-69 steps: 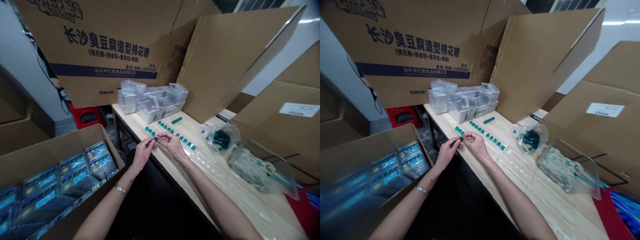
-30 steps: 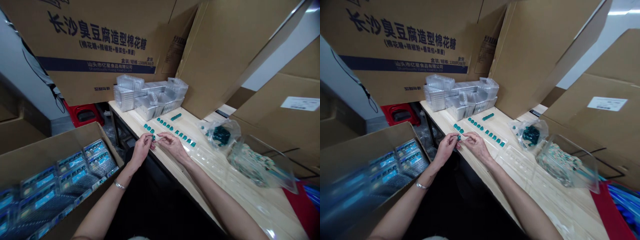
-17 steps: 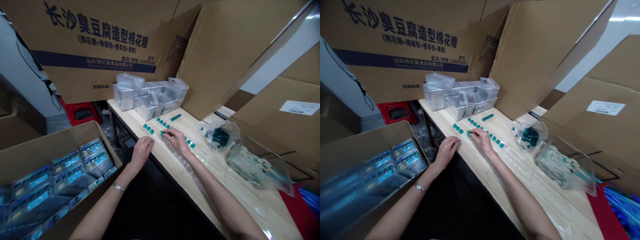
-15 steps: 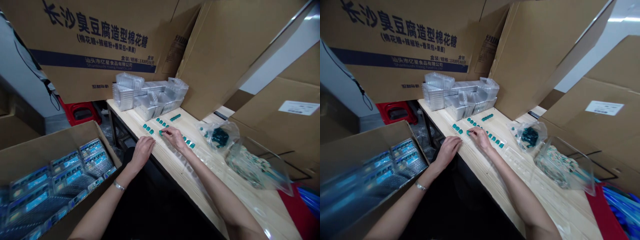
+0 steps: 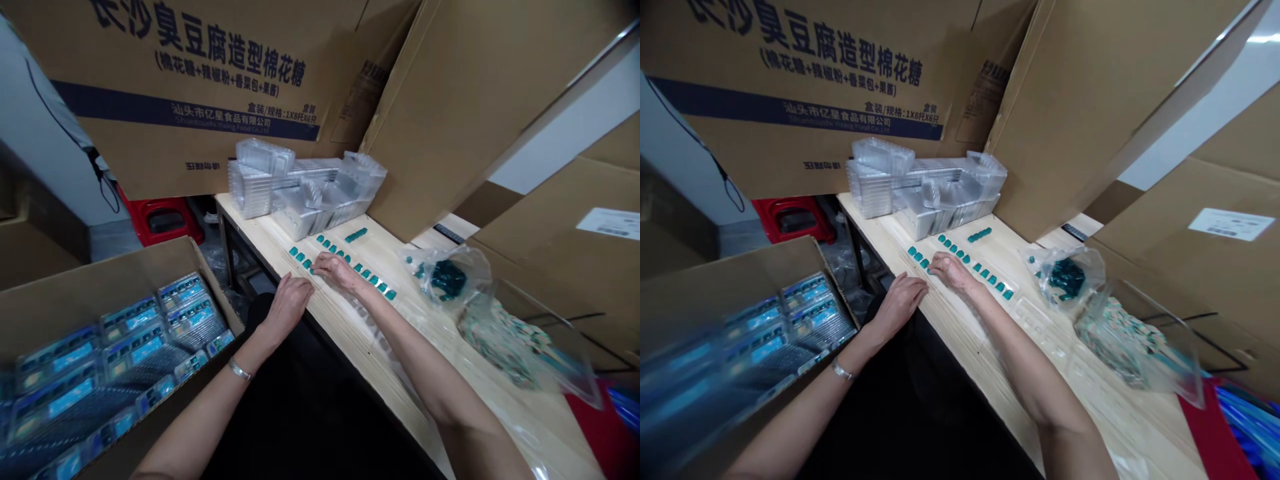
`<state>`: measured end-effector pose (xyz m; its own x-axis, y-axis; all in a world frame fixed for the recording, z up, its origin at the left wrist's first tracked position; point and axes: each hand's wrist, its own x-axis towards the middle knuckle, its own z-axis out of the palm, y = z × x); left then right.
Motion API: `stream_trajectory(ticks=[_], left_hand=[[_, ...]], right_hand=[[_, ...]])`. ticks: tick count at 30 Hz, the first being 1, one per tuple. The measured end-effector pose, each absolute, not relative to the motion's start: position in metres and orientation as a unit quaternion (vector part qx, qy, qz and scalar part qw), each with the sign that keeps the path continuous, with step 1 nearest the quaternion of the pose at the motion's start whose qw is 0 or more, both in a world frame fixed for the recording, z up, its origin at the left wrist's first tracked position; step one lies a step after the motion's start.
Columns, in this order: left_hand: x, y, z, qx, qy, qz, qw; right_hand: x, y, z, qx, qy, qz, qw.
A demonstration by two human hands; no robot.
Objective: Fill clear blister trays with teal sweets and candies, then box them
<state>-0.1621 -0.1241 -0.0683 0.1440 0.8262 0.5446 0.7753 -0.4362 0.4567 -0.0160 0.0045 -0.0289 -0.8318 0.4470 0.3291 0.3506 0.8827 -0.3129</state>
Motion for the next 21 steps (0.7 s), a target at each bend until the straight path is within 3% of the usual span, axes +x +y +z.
stream_trajectory(ticks=[10,14,21], left_hand=[[-0.163,-0.126,-0.062,0.759,0.542,0.36,0.025],[-0.16,-0.123,-0.063,0.761,0.536,0.365,0.007],[-0.158,-0.119,-0.067,0.761,0.527,0.377,-0.029]], right_hand=[[-0.019,-0.003,-0.031,-0.27,-0.931,0.12,0.215],[-0.024,-0.008,-0.03,-0.312,-0.928,0.098,0.181],[-0.017,-0.009,-0.025,-0.372,-0.886,0.184,0.209]])
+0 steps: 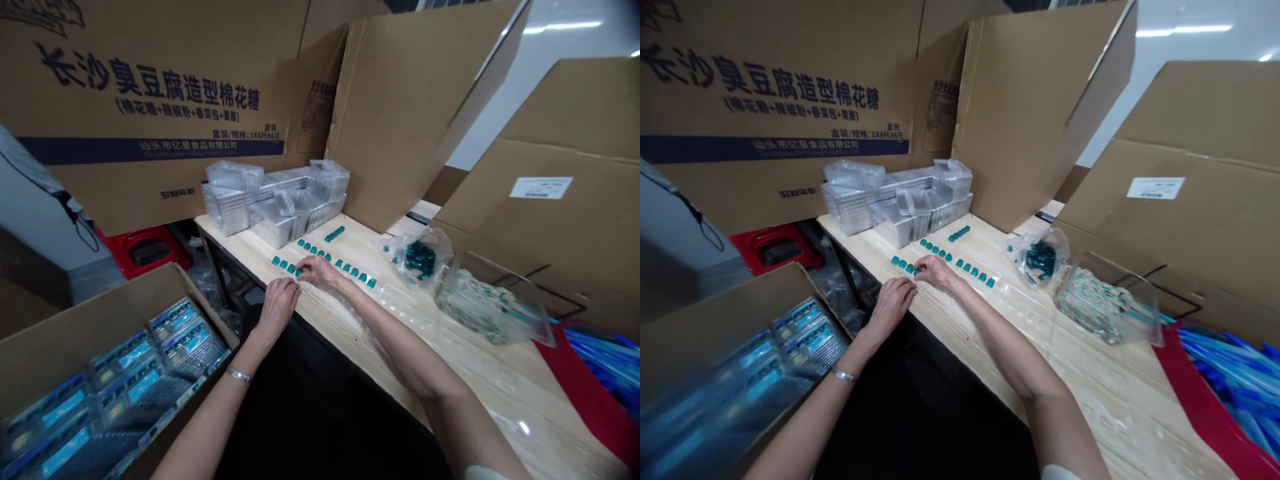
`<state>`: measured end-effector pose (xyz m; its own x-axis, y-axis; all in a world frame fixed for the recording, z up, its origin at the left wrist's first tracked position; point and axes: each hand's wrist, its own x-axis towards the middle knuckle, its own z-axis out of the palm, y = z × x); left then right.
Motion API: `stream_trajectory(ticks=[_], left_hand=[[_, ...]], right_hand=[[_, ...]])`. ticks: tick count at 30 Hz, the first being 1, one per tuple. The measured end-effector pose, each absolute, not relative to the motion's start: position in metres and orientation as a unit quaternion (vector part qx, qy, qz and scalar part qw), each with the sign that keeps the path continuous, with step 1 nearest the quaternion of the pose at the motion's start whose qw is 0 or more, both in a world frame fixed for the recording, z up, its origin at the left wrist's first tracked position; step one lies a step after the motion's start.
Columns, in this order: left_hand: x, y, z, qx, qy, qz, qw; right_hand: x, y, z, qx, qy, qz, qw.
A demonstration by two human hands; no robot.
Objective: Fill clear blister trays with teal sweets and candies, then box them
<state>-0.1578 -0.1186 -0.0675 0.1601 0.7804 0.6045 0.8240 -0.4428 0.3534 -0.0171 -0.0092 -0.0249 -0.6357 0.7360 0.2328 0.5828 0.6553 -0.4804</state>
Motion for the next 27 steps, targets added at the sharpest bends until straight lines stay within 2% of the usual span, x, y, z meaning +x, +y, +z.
stream_trajectory(ticks=[5,13,20,24,27], left_hand=[[-0.159,-0.116,-0.065,-0.773,-0.516,-0.368,0.029],[-0.16,-0.107,-0.062,-0.784,-0.508,-0.356,0.022],[-0.16,-0.106,-0.062,-0.778,-0.516,-0.359,0.014],[-0.158,-0.107,-0.061,-0.778,-0.513,-0.362,0.025],[-0.158,-0.106,-0.063,-0.778,-0.515,-0.358,0.042]], right_hand=[[-0.011,-0.006,-0.021,-0.341,-0.896,0.187,0.216],[-0.013,0.019,-0.013,-0.247,-0.943,0.187,0.12],[-0.006,0.013,-0.017,-0.232,-0.937,0.216,0.15],[-0.012,-0.001,-0.023,-0.295,-0.92,0.164,0.2],[-0.022,-0.01,-0.028,-0.318,-0.921,0.116,0.192]])
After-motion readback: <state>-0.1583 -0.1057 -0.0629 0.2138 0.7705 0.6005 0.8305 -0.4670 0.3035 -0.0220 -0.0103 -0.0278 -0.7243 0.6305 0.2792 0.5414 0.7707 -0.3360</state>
